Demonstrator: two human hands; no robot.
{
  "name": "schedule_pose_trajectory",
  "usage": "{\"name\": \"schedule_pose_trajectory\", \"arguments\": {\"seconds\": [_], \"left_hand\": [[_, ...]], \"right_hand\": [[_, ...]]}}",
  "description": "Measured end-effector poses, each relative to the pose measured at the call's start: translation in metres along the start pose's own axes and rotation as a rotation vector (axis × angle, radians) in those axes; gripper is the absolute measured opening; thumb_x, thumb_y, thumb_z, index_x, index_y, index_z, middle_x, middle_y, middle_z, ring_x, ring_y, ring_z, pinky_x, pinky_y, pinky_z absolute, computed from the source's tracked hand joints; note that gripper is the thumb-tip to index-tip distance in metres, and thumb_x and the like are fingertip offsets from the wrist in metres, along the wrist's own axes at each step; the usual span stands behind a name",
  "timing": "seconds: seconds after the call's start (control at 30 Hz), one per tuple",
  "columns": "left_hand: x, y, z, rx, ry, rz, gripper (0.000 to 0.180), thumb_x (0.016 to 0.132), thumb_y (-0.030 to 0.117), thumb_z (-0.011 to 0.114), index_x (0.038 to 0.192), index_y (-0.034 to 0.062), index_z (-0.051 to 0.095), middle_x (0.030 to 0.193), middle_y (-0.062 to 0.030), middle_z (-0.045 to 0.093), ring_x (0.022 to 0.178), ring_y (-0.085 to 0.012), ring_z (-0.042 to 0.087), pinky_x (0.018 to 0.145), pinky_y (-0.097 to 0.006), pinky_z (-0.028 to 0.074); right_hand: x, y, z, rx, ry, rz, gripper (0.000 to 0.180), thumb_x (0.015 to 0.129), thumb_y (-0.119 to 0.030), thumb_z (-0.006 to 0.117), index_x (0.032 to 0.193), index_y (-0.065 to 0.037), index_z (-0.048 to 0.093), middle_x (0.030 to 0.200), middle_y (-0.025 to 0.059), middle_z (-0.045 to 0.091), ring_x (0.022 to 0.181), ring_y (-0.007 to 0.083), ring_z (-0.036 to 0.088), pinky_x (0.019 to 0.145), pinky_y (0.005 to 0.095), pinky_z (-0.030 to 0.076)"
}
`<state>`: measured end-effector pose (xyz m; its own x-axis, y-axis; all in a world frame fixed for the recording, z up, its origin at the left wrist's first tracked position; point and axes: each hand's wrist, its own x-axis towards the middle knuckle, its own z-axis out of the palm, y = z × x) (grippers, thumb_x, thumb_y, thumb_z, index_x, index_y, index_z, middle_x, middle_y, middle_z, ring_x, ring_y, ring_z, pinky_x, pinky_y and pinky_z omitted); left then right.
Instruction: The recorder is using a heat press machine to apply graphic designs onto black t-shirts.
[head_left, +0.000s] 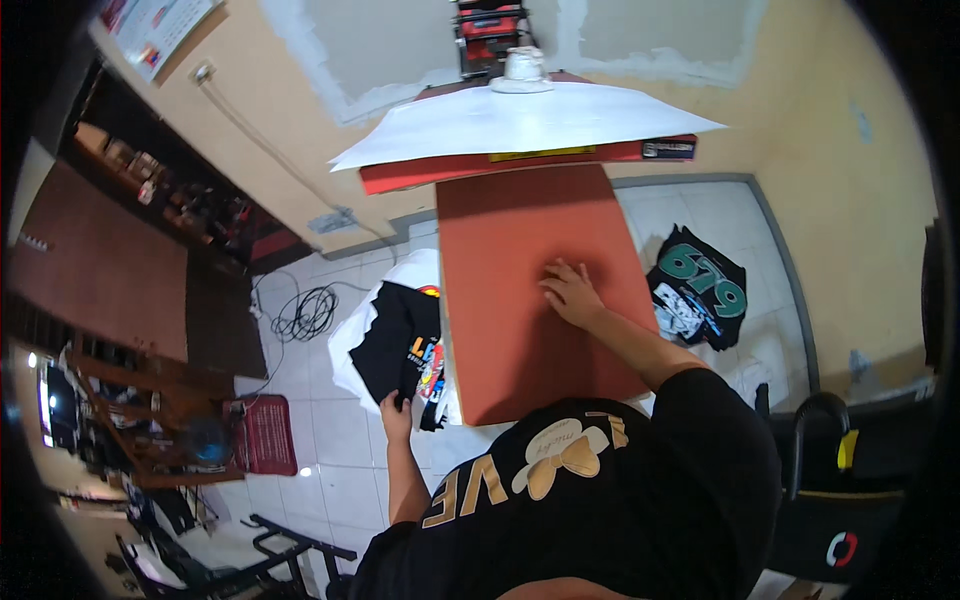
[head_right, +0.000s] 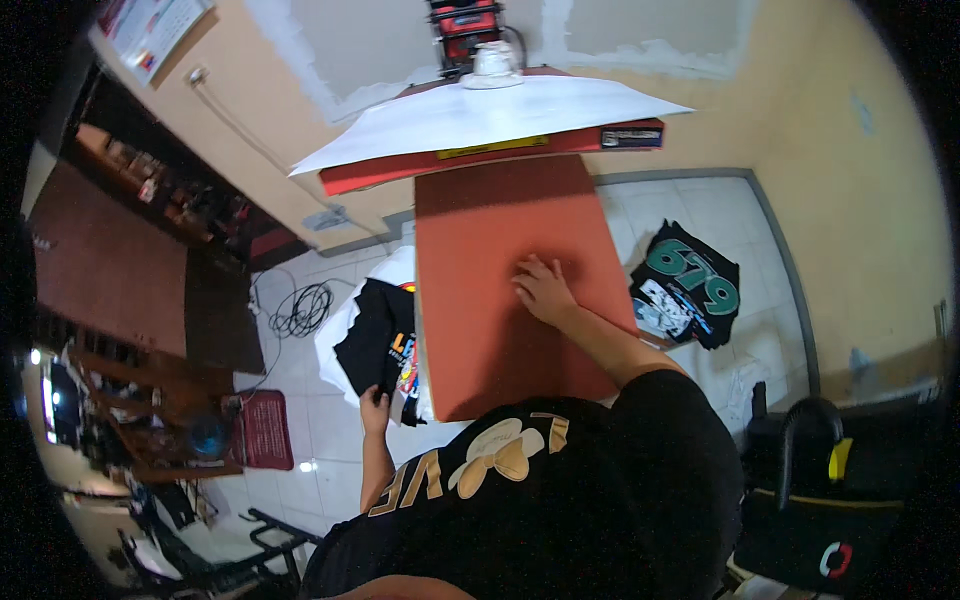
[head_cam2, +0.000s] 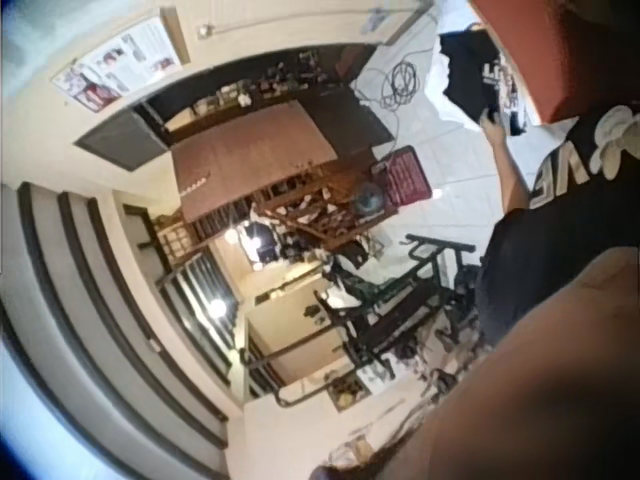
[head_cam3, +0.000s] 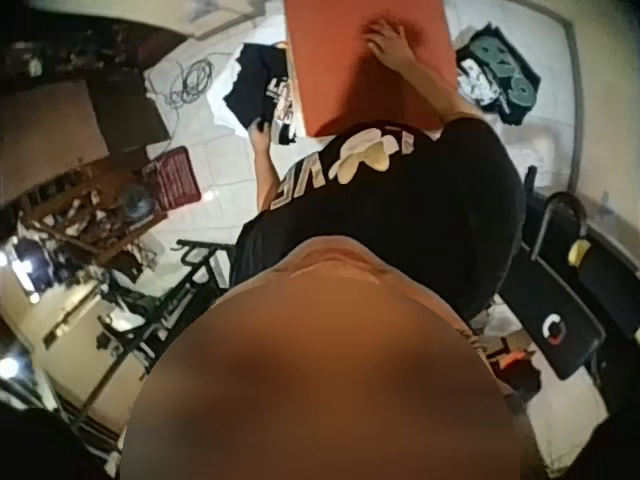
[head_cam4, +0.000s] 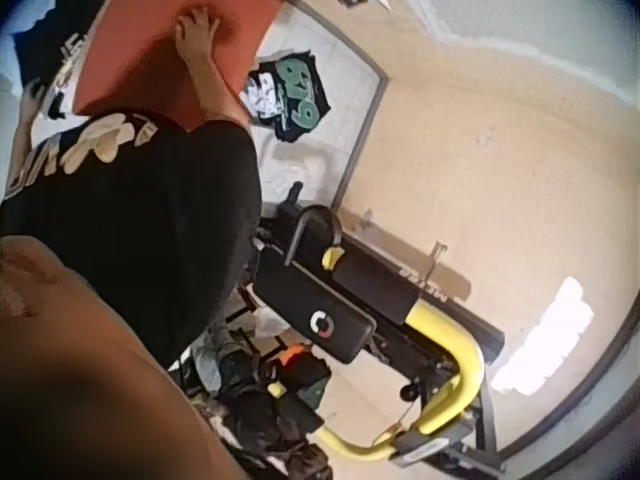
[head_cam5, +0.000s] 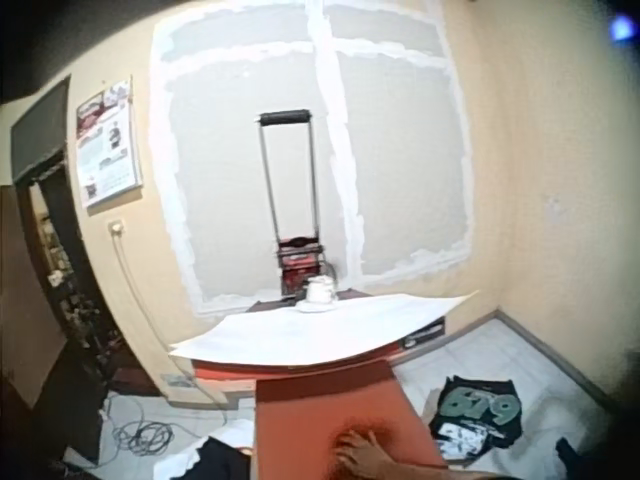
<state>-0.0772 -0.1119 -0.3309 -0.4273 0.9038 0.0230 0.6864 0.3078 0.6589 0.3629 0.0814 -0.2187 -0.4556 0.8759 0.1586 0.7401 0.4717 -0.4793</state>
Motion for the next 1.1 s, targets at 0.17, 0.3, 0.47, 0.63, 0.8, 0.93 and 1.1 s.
{"name": "schedule_pose_trajectory", "arguments": {"seconds": [0.17,0.3,0.47,0.63,0.8,0.93,1.1], "left_hand": [[0.034,0.115,0.019,-0.249,0.013,0.15,0.028,0.086,0.009,0.059,0.113,0.0022,0.058,0.109,-0.014,0.056,0.097,-0.0253,0.057,0.084,-0.033,0.046],[0.034,0.189,0.037,-0.156,0.083,0.451,0.028,0.084,0.01,0.059,0.111,0.0031,0.058,0.112,-0.0161,0.055,0.105,-0.0302,0.053,0.093,-0.039,0.04],[0.015,0.278,0.068,0.105,-0.145,0.608,0.037,0.081,0.023,0.06,0.115,0.011,0.057,0.132,-0.0142,0.045,0.129,-0.0321,0.035,0.104,-0.053,0.022],[-0.001,0.279,0.092,0.246,-0.182,0.613,0.041,0.08,0.027,0.058,0.119,0.0139,0.055,0.137,-0.0122,0.042,0.133,-0.0314,0.03,0.104,-0.057,0.017],[0.007,0.286,0.096,0.342,-0.156,0.627,0.042,0.079,0.027,0.057,0.119,0.0141,0.055,0.136,-0.0123,0.043,0.132,-0.0316,0.032,0.103,-0.055,0.019],[0.017,0.297,0.096,0.38,-0.126,0.614,0.041,0.079,0.027,0.057,0.118,0.0143,0.055,0.135,-0.0123,0.043,0.131,-0.0316,0.033,0.103,-0.053,0.019],[0.034,0.304,0.103,0.388,-0.132,0.595,0.04,0.079,0.025,0.057,0.117,0.0137,0.054,0.137,-0.0121,0.042,0.132,-0.0317,0.032,0.105,-0.053,0.018]], "right_hand": [[-0.085,0.06,-0.044,-0.114,0.338,0.504,0.029,0.085,-0.016,0.056,0.114,-0.014,0.058,0.133,0.0098,0.043,0.134,0.0317,0.031,0.104,0.0627,0.022],[-0.141,0.101,-0.043,0.02,0.533,0.745,0.03,0.082,-0.014,0.057,0.112,-0.01,0.058,0.121,0.0132,0.051,0.12,0.0351,0.045,0.098,0.0575,0.034],[-0.23,0.215,0.028,0.36,0.923,0.92,0.022,0.087,-0.016,0.055,0.107,-0.011,0.061,0.104,0.0078,0.06,0.1,0.028,0.058,0.087,0.0507,0.041],[-0.217,0.212,0.027,1.223,1.049,1.47,0.023,0.089,-0.019,0.048,0.108,-0.021,0.061,0.102,-0.0011,0.062,0.087,0.0153,0.057,0.074,0.0532,0.039],[-0.224,0.242,0.033,1.182,1.045,1.415,0.021,0.088,-0.02,0.05,0.105,-0.022,0.062,0.095,-0.0023,0.061,0.081,0.0165,0.055,0.074,0.0486,0.038],[-0.211,0.273,0.031,1.285,0.957,1.517,0.018,0.088,-0.022,0.053,0.103,-0.023,0.063,0.092,-0.0022,0.061,0.078,0.0171,0.054,0.074,0.0461,0.039],[-0.203,0.313,0.03,1.529,0.995,1.64,0.029,0.09,-0.027,0.055,0.117,-0.019,0.055,0.108,0.0009,0.061,0.095,0.0218,0.056,0.088,0.0512,0.036]]}}
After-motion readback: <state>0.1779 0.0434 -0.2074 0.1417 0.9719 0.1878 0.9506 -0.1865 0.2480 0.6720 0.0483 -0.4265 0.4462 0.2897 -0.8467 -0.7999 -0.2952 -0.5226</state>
